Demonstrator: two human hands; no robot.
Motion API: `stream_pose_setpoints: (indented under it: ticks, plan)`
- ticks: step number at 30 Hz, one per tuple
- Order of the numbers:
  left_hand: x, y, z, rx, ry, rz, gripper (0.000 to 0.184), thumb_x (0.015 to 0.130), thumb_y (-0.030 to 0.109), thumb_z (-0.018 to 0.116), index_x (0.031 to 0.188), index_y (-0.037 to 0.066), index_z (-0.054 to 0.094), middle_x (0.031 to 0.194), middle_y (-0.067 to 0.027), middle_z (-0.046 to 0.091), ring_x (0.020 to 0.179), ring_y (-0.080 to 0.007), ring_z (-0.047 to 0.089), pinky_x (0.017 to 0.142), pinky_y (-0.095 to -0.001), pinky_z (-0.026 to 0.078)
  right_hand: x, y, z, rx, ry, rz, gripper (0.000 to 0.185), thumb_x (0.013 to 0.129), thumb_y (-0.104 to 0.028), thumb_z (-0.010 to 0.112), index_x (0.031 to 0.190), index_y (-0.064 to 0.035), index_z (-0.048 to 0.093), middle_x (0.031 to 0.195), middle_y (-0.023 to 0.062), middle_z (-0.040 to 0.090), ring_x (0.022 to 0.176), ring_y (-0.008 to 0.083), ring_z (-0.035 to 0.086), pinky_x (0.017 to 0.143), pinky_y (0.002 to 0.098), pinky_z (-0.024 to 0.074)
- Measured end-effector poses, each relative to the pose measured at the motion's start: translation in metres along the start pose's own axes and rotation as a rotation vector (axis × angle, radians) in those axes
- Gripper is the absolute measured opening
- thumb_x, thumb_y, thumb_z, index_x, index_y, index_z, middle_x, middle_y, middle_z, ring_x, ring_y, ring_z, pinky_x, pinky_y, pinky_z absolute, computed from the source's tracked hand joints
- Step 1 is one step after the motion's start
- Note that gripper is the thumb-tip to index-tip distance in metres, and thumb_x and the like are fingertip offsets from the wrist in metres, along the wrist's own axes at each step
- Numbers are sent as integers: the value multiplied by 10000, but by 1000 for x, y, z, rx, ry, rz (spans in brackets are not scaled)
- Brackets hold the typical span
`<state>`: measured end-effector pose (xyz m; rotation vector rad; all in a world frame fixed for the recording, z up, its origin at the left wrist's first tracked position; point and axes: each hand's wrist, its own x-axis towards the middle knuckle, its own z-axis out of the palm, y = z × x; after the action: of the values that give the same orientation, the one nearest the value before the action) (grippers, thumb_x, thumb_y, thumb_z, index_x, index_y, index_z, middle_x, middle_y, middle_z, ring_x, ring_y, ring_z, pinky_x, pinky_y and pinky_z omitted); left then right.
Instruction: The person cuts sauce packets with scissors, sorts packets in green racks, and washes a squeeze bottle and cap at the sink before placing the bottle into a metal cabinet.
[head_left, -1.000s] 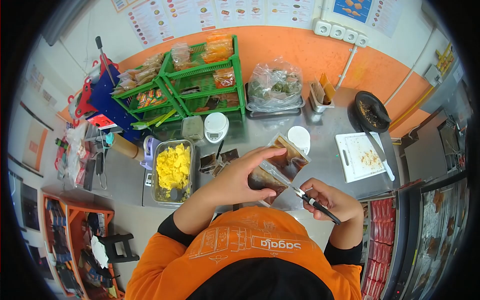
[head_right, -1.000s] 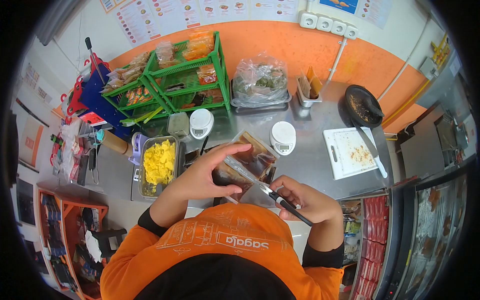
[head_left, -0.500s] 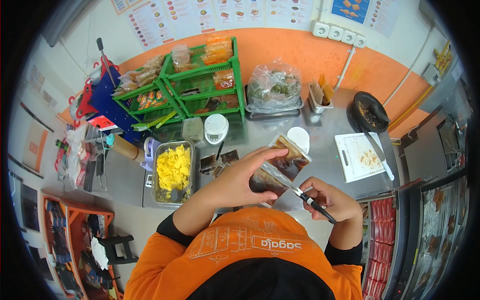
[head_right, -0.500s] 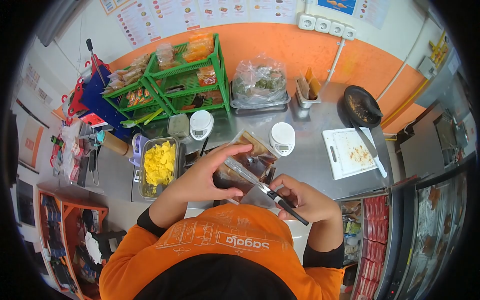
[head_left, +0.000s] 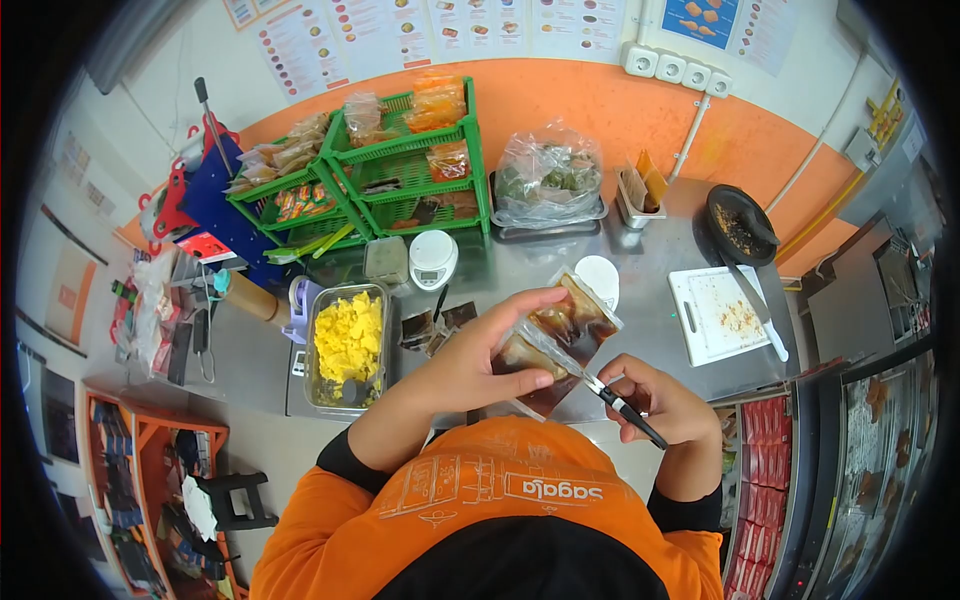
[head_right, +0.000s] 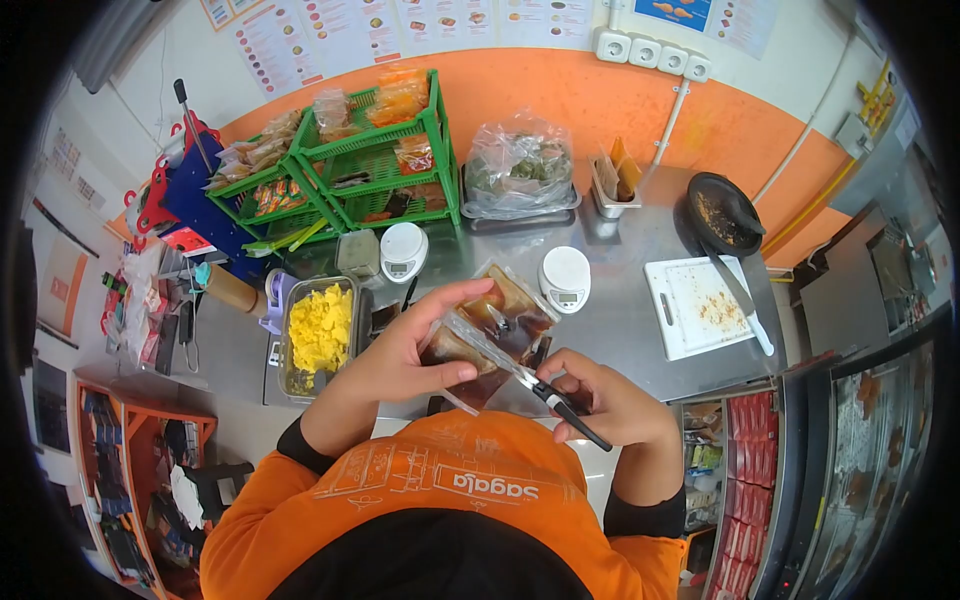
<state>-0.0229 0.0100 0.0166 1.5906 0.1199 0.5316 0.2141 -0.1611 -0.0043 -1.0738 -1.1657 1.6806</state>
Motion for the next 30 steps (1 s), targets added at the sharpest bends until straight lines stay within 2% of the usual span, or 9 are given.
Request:
stream_pose_setpoints:
  ticks: [3,9,12,18,21,30]
  plan:
    - [0,-7,-3,-16,20,-9,751,818,5,755,1473,13,387,1479,-104,437,1362,-177,410,1131,-329,326,-2,0,0,-23,-9,-6,766,706,-372,908,1238,-51,459,834,17,572,739,69,514,648,202,371]
    - [1,-6,-3,-4,7,-10,762,799,16,777,1464,18,405,1461,-99,462,1350,-174,425,1126,-331,331,0,4,1,-5,-38,-56,752,735,-357,892,1252,-40,448,848,27,557,743,88,498,666,223,380]
    - [0,-4,-2,52,9,-9,776,784,23,792,1460,22,411,1454,-96,470,1345,-174,432,1123,-330,332,1,7,0,0,-68,-97,692,781,-285,875,1270,-58,441,879,1,571,759,48,487,664,206,379]
    - [0,-1,1,32,2,-106,801,752,35,813,1453,43,426,1448,-95,477,1337,-190,445,1131,-335,320,4,3,2,-54,-85,-97,716,807,-358,846,1290,-44,420,958,43,578,869,97,523,772,242,435]
    - [1,2,-2,222,-43,-88,828,727,53,833,1450,44,431,1445,-100,480,1332,-195,449,1131,-336,320,3,3,2,-84,-106,-54,716,819,-364,835,1295,-41,409,976,55,578,901,106,523,789,248,438]
    - [2,3,-6,215,-47,-51,869,705,78,862,1455,35,425,1447,-99,486,1340,-194,446,1129,-341,327,8,9,3,-1,-97,-72,637,817,-271,847,1246,-47,433,897,6,590,766,48,500,663,196,376]
